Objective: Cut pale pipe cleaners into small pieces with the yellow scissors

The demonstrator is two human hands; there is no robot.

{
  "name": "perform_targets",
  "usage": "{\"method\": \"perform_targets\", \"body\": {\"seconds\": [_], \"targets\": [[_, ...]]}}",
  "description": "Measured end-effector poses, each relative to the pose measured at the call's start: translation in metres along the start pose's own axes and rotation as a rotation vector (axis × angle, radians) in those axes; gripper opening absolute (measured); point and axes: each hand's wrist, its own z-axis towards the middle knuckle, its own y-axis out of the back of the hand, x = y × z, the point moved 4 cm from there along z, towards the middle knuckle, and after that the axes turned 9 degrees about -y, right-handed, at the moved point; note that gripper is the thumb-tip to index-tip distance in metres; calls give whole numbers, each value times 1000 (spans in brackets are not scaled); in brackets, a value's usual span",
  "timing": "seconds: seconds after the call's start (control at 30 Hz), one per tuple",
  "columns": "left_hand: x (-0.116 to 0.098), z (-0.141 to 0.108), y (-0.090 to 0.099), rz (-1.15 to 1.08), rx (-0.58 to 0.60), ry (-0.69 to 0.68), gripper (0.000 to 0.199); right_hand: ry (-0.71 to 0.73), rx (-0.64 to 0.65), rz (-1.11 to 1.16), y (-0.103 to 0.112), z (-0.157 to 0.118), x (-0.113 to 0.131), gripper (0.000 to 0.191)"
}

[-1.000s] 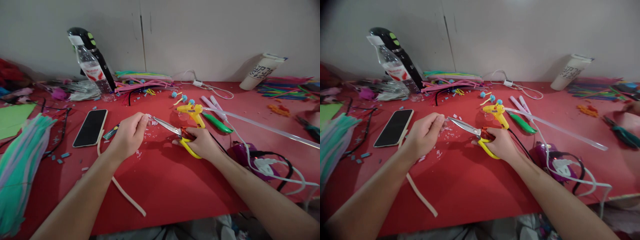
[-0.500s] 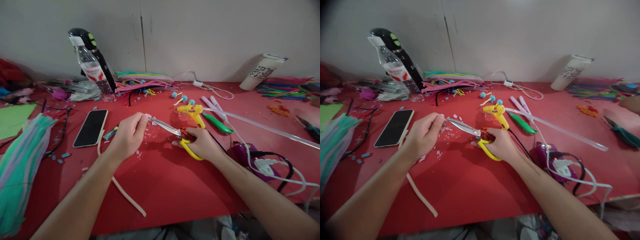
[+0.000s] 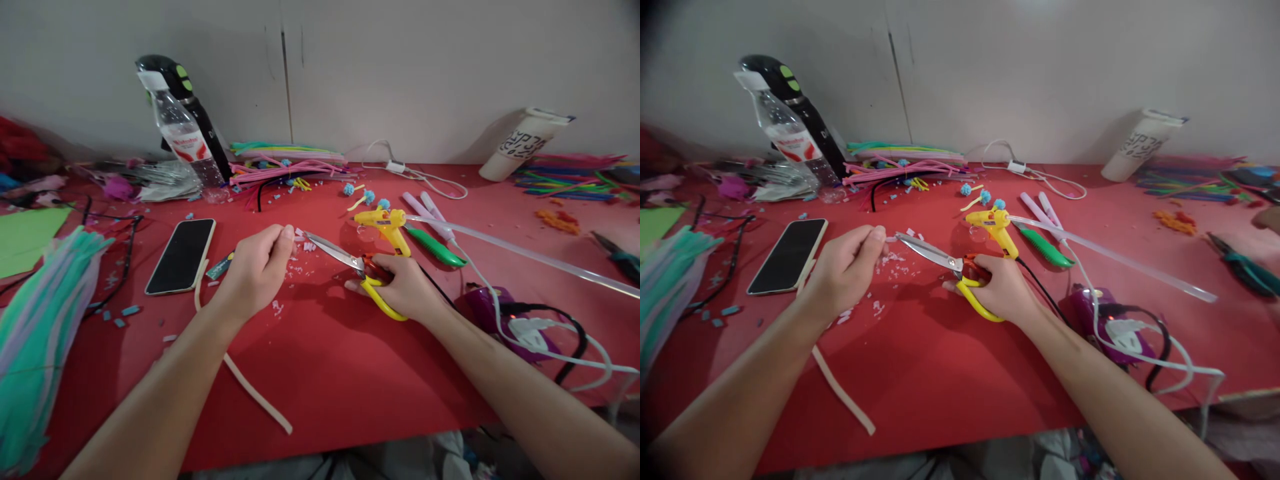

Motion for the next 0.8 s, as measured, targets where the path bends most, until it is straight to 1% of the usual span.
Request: {"method": "perform_targets", "body": {"seconds": [0.27,0.63,0.8], "targets": [[0,-2,-1,-7,-7,11,38,43,5,-29,-1,1,-3,59],[1,-1,-2,-7,-2,4,38,10,10,-29,-1,3,0,62],[2,-1,-2,13,-23,14,39,2,-21,-30,-1,3,-1,57]]}}
